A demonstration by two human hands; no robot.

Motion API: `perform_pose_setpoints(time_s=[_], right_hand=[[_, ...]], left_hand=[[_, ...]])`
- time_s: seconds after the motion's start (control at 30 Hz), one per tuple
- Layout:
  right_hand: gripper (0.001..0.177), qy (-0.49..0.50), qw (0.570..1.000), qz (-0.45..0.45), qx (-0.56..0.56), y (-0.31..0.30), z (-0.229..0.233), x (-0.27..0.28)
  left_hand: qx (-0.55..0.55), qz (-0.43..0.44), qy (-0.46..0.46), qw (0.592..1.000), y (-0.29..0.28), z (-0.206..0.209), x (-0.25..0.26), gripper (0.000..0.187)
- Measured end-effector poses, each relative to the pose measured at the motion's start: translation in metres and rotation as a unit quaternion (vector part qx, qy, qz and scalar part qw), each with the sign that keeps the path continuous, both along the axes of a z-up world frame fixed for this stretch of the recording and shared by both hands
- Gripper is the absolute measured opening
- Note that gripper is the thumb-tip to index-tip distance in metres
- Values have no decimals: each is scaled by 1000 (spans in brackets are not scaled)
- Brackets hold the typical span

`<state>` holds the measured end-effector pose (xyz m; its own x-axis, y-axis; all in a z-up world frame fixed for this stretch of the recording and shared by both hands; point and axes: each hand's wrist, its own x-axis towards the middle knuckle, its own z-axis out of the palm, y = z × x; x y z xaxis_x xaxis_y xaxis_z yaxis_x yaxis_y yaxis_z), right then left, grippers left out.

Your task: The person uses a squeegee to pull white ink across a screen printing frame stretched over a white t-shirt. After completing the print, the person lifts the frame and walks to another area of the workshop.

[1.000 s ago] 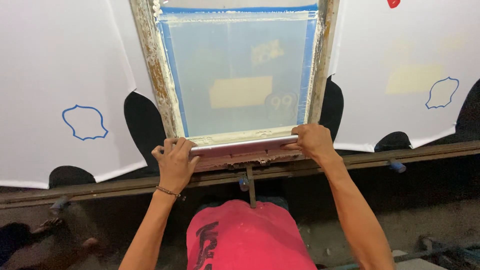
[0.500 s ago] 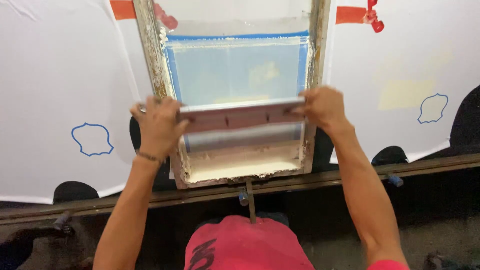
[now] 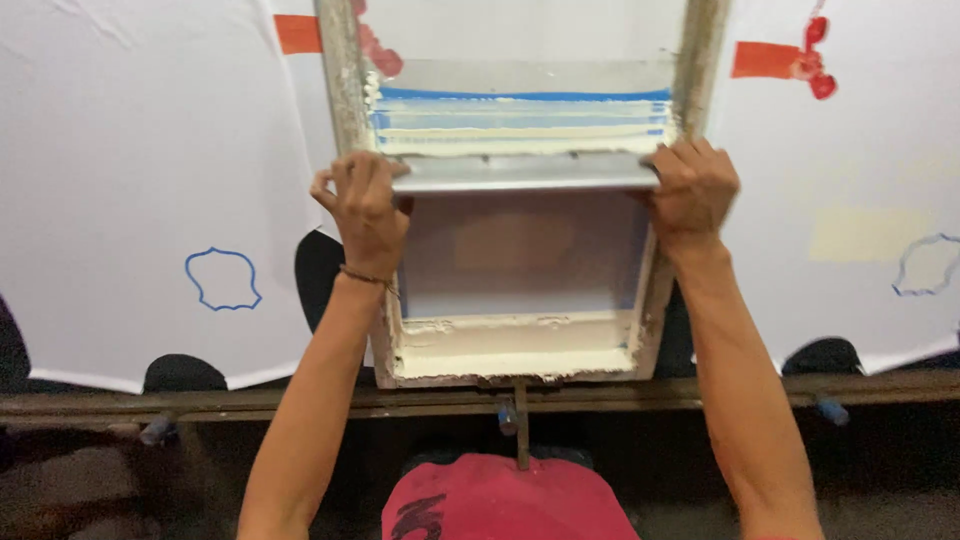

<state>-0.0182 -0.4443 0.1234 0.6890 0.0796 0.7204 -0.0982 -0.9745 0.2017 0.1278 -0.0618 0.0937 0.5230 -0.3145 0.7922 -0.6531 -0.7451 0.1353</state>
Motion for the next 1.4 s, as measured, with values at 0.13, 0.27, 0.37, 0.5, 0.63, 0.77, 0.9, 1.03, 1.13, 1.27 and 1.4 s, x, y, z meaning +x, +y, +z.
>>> perform_pose_setpoints(time_s=[0.13, 0.27, 0.37, 0.5, 0.63, 0.77, 0.9, 1.03, 1.13, 1.27, 1.4], right_hand=[[44, 19, 1000, 3, -6, -7, -36, -24], [41, 55, 998, 3, 17, -4, -74, -59], [42, 84, 995, 15, 51, 24, -70, -89], [47, 107, 992, -20, 69, 19, -145, -140], [34, 115, 989, -12, 91, 75, -106, -170], [15, 96, 991, -21, 96, 91, -137, -202], [19, 102, 992, -29, 68, 93, -125, -201], [43, 118, 991, -42, 40, 63, -104, -165], [26, 80, 995, -53, -8, 49, -64, -113], [33, -13, 999, -39, -25, 16, -30, -43], [27, -67, 997, -12, -20, 2, -5, 6]], left_hand=[[9, -8, 25, 1000, 12, -35, -24, 27], [-7, -16, 54, 998, 24, -56, -64, 31], [-18, -19, 76, 997, 37, -79, -94, 29], [-18, -8, 106, 994, 53, -113, -141, 28], [-18, -8, 122, 992, 70, -132, -187, 28], [-16, 28, 128, 991, 78, -138, -222, 30], [29, 23, 142, 989, 79, -110, -218, 27], [60, -24, 164, 984, 73, -66, -170, 20], [79, -17, 102, 991, 59, -46, -120, 27], [31, -4, 8, 999, 24, -5, -45, 31], [-7, 18, -56, 998, -7, 23, 9, 24]])
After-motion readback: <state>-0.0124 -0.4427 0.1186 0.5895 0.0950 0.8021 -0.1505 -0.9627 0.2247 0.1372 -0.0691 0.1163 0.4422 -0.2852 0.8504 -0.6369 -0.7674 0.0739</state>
